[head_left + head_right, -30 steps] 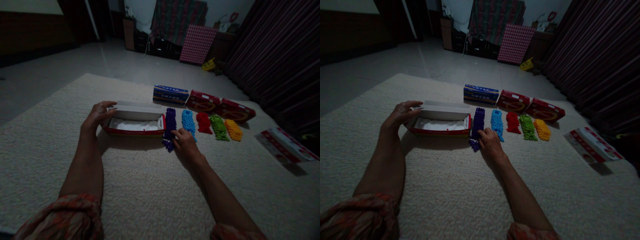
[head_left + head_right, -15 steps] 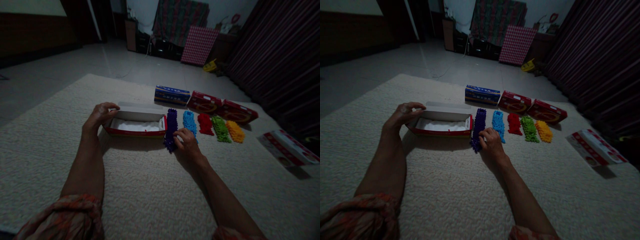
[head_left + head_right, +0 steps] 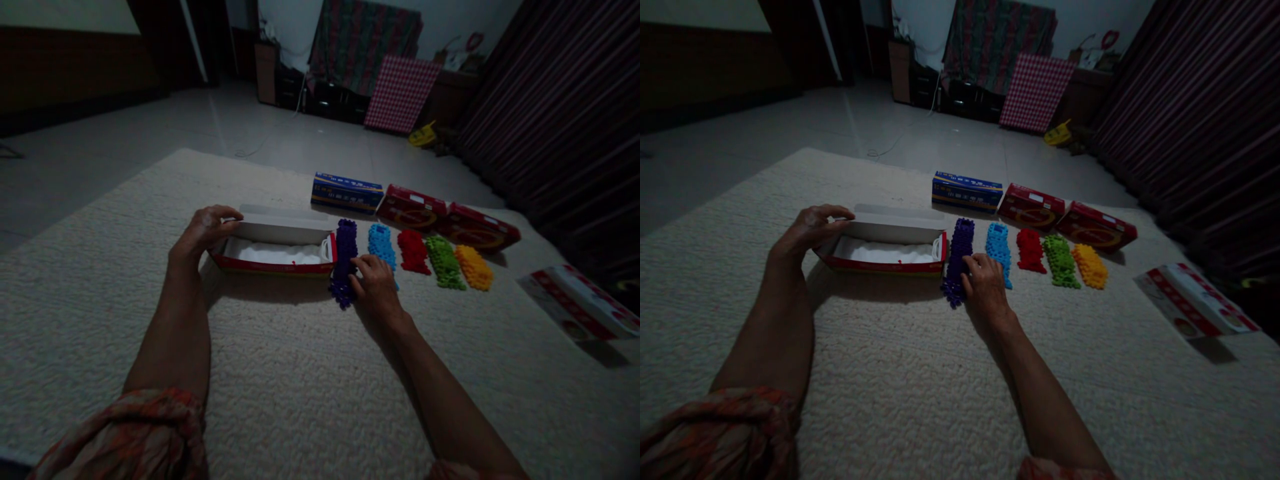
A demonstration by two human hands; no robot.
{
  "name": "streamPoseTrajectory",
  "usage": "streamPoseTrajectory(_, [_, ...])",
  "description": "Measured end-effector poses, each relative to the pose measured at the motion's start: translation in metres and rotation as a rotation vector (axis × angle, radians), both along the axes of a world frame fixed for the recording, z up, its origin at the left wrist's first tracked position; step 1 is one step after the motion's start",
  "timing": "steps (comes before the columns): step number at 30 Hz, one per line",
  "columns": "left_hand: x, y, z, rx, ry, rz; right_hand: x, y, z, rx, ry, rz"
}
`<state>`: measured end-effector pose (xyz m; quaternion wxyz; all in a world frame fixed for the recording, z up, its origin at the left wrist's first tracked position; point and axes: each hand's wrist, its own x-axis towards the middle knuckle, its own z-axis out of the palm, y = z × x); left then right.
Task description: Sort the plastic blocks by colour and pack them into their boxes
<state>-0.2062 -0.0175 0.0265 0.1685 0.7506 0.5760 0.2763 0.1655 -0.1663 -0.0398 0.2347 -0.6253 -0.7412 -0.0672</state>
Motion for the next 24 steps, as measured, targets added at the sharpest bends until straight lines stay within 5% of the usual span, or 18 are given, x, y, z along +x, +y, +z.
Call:
streamPoseTrajectory(14, [-0.006, 0.013, -0.012, 0.019, -0.031, -0.064, 0.01, 0.009, -0.014, 0.132, 0.124, 0.076])
streamPoseTrajectory(24, [-0.008, 0.018, -0.016, -0.03, -0.018, -0.076, 0.009, 0.007, -0.007, 0.066, 0.226, 0.079])
